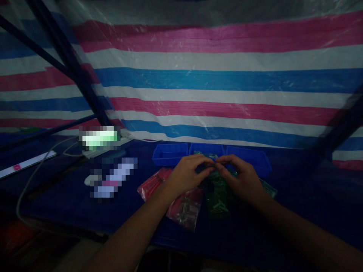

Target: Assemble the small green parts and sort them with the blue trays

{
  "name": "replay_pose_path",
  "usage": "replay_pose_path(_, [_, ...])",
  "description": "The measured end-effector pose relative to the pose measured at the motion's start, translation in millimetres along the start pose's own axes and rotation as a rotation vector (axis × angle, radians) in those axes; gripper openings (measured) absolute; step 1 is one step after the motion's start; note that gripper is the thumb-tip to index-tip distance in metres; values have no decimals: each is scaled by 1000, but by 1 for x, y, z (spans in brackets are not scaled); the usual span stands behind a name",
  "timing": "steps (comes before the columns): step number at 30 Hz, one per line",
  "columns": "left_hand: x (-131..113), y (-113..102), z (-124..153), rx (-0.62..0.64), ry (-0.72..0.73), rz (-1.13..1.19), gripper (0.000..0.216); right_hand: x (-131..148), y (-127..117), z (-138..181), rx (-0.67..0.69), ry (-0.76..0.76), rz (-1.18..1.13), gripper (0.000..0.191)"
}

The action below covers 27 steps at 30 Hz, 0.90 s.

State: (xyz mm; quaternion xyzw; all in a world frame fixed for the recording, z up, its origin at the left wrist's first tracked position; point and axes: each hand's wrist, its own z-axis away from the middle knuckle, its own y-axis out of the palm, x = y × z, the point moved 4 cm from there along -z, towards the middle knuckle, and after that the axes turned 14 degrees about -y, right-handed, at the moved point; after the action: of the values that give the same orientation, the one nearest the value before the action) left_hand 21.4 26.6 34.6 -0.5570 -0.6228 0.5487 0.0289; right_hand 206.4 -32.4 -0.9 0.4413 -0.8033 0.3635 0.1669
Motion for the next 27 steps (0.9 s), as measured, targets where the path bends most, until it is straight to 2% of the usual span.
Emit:
replay_pose_path(5, [1, -5, -2, -28, -64, 131, 14, -2, 0, -1, -25, 23, -38, 37])
replay_pose_path(9, [1, -7, -1, -59, -115, 195, 19, -7, -2, -1, -50, 76, -66, 34])
replay_pose_path(13, [1, -5, -2, -15, -156, 237, 17, -10, -4, 0, -72, 108, -96, 32])
replay_pose_path(19, [1, -5, -3, -33, -159, 228, 13, -7, 1, 1, -78, 119, -211, 37])
replay_pose_path(27, [-2, -3, -2, -65, -131, 225, 17, -8, 6, 2, -17, 160, -301, 45])
